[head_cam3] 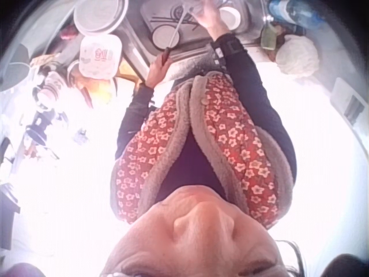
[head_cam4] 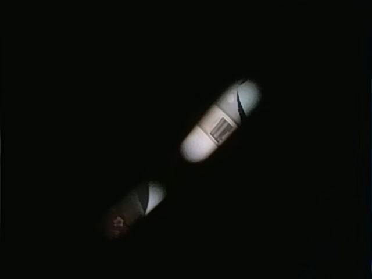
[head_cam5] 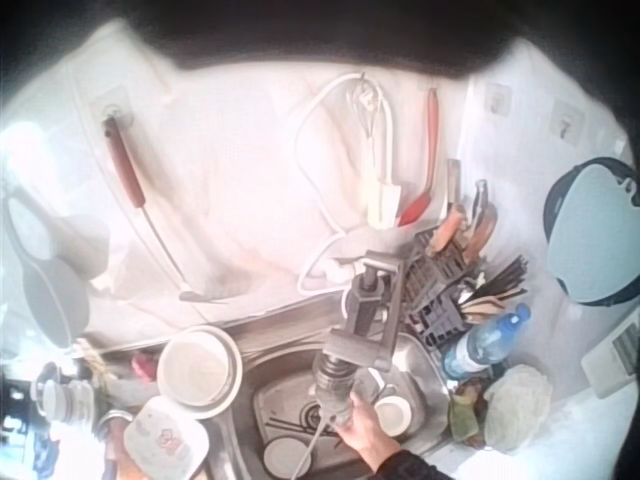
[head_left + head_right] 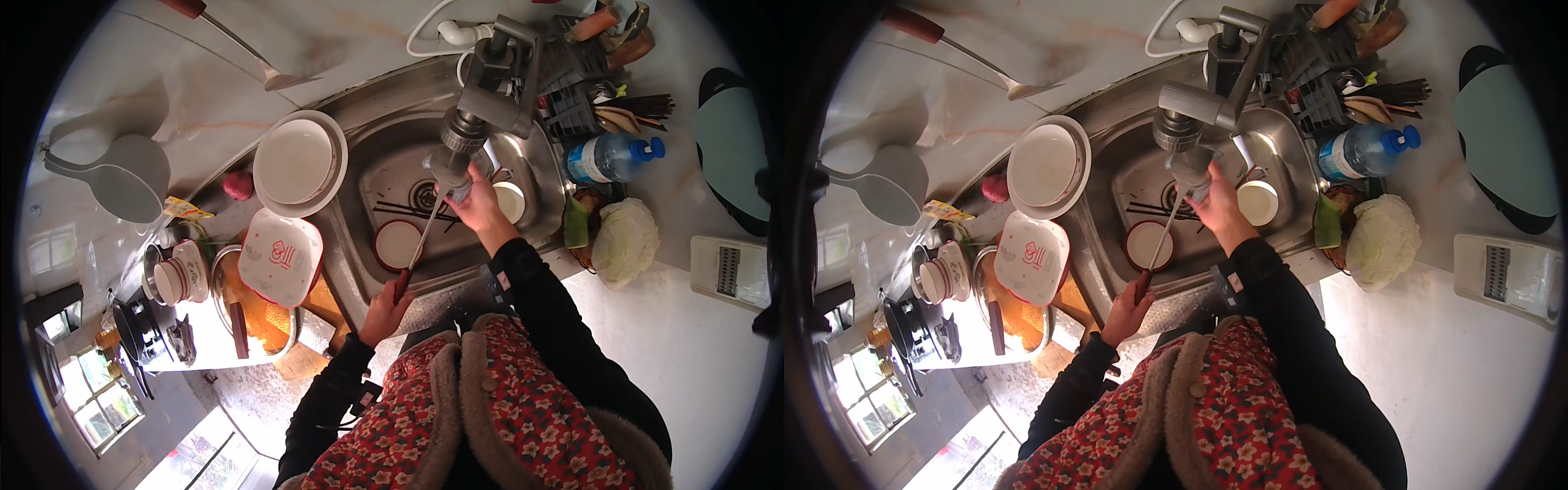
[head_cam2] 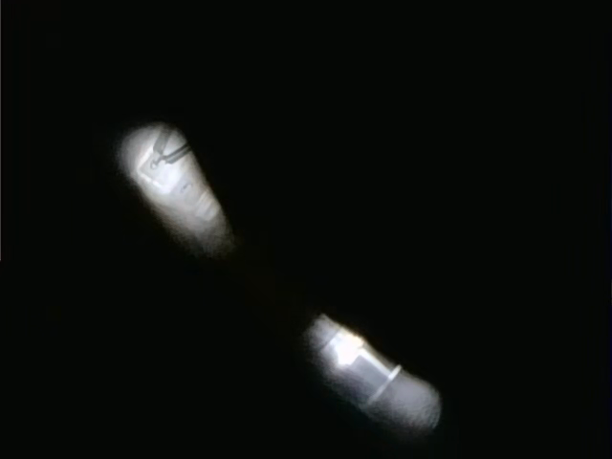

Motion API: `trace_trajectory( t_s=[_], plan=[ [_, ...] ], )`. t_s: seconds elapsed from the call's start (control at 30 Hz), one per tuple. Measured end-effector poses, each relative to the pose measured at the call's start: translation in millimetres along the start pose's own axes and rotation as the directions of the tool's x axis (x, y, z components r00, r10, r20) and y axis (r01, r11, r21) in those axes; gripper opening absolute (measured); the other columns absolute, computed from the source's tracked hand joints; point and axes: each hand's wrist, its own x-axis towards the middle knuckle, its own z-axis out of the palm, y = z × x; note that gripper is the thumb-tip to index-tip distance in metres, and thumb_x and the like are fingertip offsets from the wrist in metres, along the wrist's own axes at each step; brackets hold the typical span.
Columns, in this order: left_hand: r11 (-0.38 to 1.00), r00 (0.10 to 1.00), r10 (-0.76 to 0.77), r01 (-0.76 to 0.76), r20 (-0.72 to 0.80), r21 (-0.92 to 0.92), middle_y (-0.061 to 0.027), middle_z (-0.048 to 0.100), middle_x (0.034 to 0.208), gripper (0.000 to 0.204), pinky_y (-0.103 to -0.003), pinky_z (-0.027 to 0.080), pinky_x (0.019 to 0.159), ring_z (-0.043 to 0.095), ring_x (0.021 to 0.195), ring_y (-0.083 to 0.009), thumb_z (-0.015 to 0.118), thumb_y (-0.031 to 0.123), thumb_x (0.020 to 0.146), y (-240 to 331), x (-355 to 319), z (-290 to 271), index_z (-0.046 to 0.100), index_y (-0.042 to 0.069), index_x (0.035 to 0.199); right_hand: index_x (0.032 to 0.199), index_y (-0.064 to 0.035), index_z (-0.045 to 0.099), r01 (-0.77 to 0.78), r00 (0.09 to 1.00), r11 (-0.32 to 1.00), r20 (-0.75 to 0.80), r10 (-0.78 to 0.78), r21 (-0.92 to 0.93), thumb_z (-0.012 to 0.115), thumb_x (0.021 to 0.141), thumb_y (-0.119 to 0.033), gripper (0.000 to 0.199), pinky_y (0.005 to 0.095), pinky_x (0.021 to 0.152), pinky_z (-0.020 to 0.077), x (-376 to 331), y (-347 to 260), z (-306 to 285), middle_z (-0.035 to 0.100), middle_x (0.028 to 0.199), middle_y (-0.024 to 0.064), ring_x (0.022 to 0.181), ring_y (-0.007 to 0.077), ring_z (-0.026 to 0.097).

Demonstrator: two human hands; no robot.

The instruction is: The person washes a small bowl, a square plate, a round plate, a rectangular plate, a grater, and a ladle in a kitchen sink using a sponge and running water. Each item is scrubbed and rinsed, then placed on the counter or back in the sink.

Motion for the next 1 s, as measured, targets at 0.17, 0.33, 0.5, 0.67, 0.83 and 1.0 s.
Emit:
trace_trajectory(
  t_s=[0.17,0.33,0.5,0.67,0.83,1.0],
  plan=[
    [1.000,0.998,0.017,-0.017,0.059,-0.007,-0.0184,0.067,0.089,0.031,-0.039,0.051,0.070,0.067,0.081,-0.0355,0.063,0.021,0.094,2,-13,-15,0.052,0.001,0.115,0.114,-0.0046,0.061,-0.029,1.000,0.999,-0.008,0.029,-0.033,0.057,0.098,-0.034,0.034,0.0316,0.086,0.0530,29,-40,-19,0.067,0.109,0.0070,0.092,0.0213,0.065],
    [0.999,0.996,0.047,-0.047,0.075,0.003,-0.0255,0.063,0.088,0.032,-0.048,0.049,0.064,0.063,0.084,-0.0447,0.066,0.025,0.092,-1,-13,-27,0.050,0.003,0.109,0.109,-0.0018,0.062,0.012,0.999,0.805,0.032,0.009,-0.593,0.058,0.097,-0.037,0.038,0.0254,0.069,0.0535,23,-62,-26,0.067,0.097,0.0076,0.083,0.0181,0.065],
    [0.993,0.996,0.047,-0.055,0.070,0.105,-0.0226,0.063,0.083,0.029,-0.046,0.048,0.061,0.062,0.076,-0.0425,0.065,0.023,0.092,-6,-9,-34,0.050,0.003,0.107,0.119,-0.0057,0.062,0.263,0.965,0.551,0.227,-0.134,-0.792,0.055,0.099,-0.041,0.041,0.0246,0.082,0.0482,-1,-67,-18,0.065,0.109,0.0041,0.096,0.0114,0.061],
    [0.990,0.995,0.080,-0.086,0.054,0.108,-0.0196,0.061,0.075,0.027,-0.041,0.047,0.060,0.062,0.068,-0.0379,0.065,0.020,0.092,-6,-8,-37,0.053,0.002,0.109,0.133,-0.0042,0.056,0.158,0.954,0.756,0.295,0.048,-0.635,0.052,0.102,-0.037,0.045,0.0220,0.090,0.0440,-19,-77,-16,0.061,0.120,0.0029,0.106,0.0084,0.056],
    [0.985,0.995,0.088,-0.095,0.056,0.146,-0.0200,0.063,0.078,0.029,-0.043,0.048,0.060,0.064,0.072,-0.0397,0.065,0.022,0.092,-6,-7,-41,0.052,0.003,0.110,0.131,-0.0035,0.057,0.403,0.904,0.464,0.422,-0.067,-0.789,0.054,0.102,-0.029,0.039,0.0218,0.086,0.0435,-12,-75,-22,0.061,0.114,-0.0003,0.098,0.0068,0.054],
    [0.972,0.995,0.073,-0.087,0.071,0.219,-0.0207,0.065,0.083,0.029,-0.049,0.049,0.060,0.063,0.077,-0.0428,0.064,0.028,0.093,-6,-9,-43,0.049,0.006,0.105,0.114,-0.0024,0.065,0.363,0.930,0.325,0.318,-0.184,-0.873,0.057,0.100,-0.025,0.028,0.0234,0.072,0.0444,12,-64,-23,0.064,0.096,-0.0030,0.080,0.0059,0.053]
  ],
)
